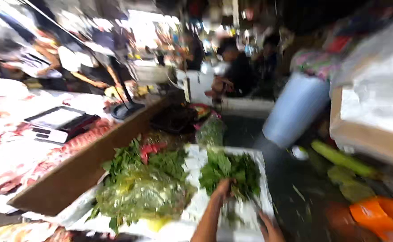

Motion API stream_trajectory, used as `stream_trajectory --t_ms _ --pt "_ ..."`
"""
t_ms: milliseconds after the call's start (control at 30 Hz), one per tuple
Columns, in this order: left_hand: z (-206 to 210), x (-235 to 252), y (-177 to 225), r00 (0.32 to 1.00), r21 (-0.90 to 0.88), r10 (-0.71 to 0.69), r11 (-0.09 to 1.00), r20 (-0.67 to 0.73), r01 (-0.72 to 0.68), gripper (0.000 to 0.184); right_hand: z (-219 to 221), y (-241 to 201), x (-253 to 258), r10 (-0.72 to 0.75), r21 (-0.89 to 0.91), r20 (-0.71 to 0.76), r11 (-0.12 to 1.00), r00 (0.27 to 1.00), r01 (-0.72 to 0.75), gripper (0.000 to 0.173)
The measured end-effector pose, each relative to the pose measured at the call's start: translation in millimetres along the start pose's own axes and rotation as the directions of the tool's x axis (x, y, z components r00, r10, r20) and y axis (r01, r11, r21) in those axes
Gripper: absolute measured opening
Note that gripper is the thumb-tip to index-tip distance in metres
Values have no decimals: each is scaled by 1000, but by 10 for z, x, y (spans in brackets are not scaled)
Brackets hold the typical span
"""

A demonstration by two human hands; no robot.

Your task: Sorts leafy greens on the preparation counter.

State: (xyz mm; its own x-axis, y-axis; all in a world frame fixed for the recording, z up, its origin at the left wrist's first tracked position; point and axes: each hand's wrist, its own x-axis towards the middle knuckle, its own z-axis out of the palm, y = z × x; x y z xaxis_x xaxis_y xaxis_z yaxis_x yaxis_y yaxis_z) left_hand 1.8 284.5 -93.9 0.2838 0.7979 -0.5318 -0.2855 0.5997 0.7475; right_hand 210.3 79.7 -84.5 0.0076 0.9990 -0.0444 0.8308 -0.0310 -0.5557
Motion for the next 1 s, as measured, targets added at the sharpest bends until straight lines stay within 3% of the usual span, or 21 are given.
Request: stream_trajectory --t_ms 33,133,233,733,1000 --pt "70 -158 94 1000 29 -25 999 -13 25 26 354 326 129 -81 -6 -167 997 983 81 49" --pt "169 -125 204 997 59 -71 996 -36 73 25 491 518 118 138 -24 21 990 990 -138 56" --pt "156 -16 149 997 74 -59 995 -47 63 28 357 352 127 202 -2 96 979 975 -203 57" --pt "93 -173 -6 993 5 10 1000 -116 -10 29 442 402 132 208 40 74 977 975 -211 56" --pt "-226 -871 -414 988 -102 42 993 -147 -58 28 401 440 256 194 -20 113 981 974 -193 57"
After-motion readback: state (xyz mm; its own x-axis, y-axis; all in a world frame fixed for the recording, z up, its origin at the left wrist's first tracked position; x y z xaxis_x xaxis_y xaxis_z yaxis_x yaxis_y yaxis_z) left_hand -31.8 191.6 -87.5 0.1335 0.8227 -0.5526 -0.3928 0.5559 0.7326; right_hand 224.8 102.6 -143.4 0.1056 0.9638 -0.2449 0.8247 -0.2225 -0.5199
